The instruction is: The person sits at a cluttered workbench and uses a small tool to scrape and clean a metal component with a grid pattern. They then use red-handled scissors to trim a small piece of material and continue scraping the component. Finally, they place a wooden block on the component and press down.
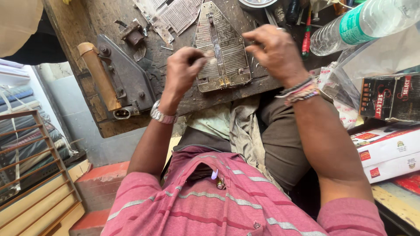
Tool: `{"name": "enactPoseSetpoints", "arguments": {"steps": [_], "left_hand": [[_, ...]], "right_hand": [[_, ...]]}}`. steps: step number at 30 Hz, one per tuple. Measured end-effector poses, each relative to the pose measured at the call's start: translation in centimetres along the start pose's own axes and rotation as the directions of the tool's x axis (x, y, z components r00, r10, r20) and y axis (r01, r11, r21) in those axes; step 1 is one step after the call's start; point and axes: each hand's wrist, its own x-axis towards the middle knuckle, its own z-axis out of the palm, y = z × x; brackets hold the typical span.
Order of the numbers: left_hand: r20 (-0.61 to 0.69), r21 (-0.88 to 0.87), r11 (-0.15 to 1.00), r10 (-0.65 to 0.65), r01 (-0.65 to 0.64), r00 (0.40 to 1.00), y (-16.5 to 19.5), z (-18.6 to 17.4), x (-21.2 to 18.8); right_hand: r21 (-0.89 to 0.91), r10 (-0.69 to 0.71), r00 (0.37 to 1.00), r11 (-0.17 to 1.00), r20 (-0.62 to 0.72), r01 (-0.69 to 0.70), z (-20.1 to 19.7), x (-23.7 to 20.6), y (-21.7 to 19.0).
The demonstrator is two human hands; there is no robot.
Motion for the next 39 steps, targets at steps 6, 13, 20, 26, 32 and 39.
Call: {"name": "enactPoseSetpoints", "arguments": {"steps": [6, 13, 20, 26, 32, 39], "left_hand": [[0.136, 0.025, 0.972, 0.227, -0.232, 0.964, 2.7, 2.8, 3.8], [-0.139, 0.262, 0.952, 0.201, -0.159, 0.97, -0.4, 4.5, 7.8], [-0.077, 0.485, 0.818, 0.391, -0.308, 0.917, -2.0, 4.7, 8.9], [0.109, 0.596, 0.655, 0.507, -0.465, 0.855, -1.5, 6.1, 9.0], [0.129, 0.603, 0.613, 0.557, -0.511, 0.82, -2.2, 6.2, 8.6], [0.093, 0.619, 0.587, 0.605, -0.522, 0.791, -2.0, 6.5, 8.5]], "right_hand": [[0.095, -0.039, 0.999, 0.995, 0.019, 0.037, 3.8, 0.8, -0.2], [0.2, 0.508, 0.857, 0.852, -0.088, -0.484, 3.3, 1.3, 4.4], [0.087, 0.539, 0.829, 0.842, -0.15, -0.532, 5.9, 0.4, 6.1], [0.084, 0.584, 0.805, 0.812, -0.108, -0.578, 6.8, 0.3, 6.8], [0.107, 0.538, 0.838, 0.842, -0.095, -0.529, 6.7, 0.5, 6.2], [0.382, 0.627, 0.77, 0.687, 0.118, -0.618, 6.9, 0.6, 5.4]]}}
